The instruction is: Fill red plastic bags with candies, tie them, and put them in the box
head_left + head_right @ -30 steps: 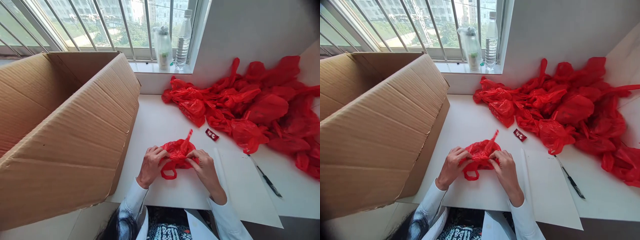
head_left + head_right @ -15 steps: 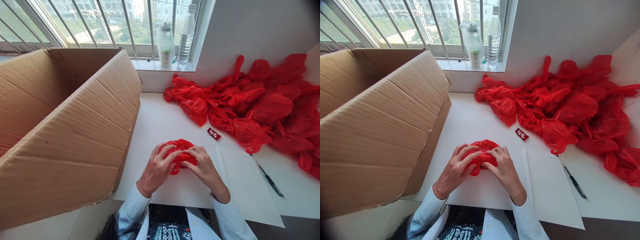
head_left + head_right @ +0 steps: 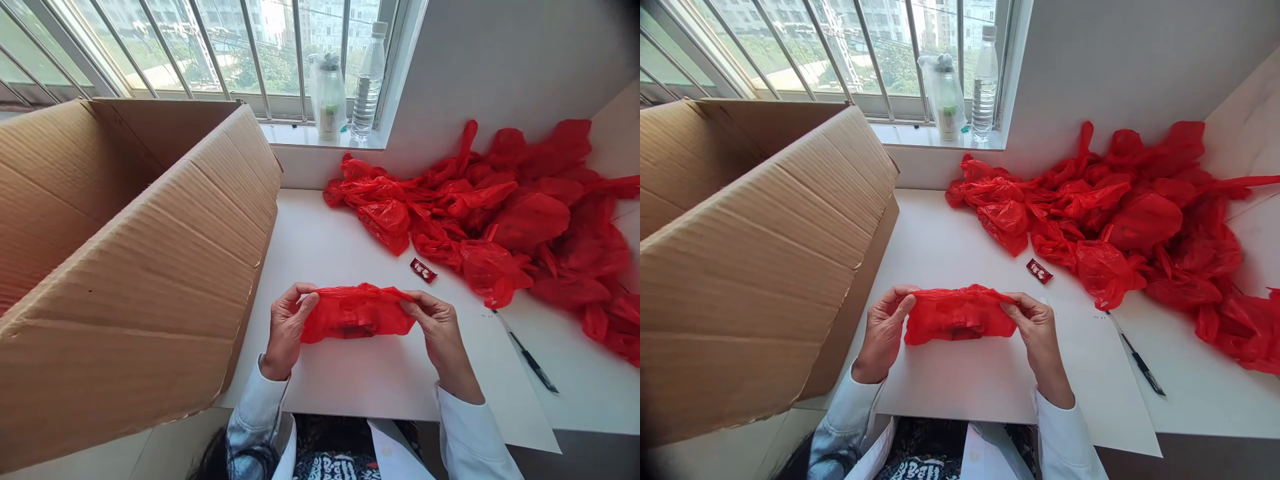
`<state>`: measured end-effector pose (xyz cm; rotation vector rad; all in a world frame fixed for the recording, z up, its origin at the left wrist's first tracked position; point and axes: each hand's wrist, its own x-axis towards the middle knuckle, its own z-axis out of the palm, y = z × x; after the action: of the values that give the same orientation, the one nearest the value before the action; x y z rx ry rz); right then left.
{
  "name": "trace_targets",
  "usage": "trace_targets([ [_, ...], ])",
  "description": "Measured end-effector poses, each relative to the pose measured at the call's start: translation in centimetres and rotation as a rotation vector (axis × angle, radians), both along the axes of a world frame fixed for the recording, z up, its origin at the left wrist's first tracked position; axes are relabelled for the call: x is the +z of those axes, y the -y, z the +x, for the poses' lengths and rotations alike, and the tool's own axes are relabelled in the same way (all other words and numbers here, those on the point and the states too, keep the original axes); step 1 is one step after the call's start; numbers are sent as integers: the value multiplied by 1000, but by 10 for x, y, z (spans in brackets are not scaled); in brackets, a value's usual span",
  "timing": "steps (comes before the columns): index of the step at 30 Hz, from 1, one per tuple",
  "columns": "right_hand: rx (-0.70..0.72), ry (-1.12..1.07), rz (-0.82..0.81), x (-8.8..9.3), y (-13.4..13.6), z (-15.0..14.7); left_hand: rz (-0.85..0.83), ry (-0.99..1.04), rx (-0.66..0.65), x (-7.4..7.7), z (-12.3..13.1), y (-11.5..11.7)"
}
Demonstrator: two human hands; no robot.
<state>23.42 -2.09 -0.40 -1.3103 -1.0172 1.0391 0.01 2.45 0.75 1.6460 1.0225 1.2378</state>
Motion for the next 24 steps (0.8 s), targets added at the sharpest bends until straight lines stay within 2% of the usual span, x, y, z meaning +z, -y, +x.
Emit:
trace_targets([
  [1,38,26,-16,1,2,6,-30,17,-25,3,-2,1],
  [4,311,257,-27,15,7,15,-73,2,-164,18,-5,5],
  [6,432,423,5,30,7,10,31,-128,-261,28,-3,9],
  [9,463,534,75,45,2,-4,322,-401,-276,38,0,14],
  [11,399,485,118,45,-2,-11,442,-480,-209,40,-1,16],
  [13,235,336,136,37,-4,-11,462,-492,-172,41,-7,17],
  [16,-59,25,99,21,-1,1,369,-498,-219,43,-22,20],
  [18,-196,-142,52,12,4,11,300,-548,-275,45,-30,26],
  [21,-244,-244,-9,3,10,23,283,-685,-277,46,-36,37],
  [24,-230,-161,-12,6,15,24,331,-793,-102,44,-29,44],
])
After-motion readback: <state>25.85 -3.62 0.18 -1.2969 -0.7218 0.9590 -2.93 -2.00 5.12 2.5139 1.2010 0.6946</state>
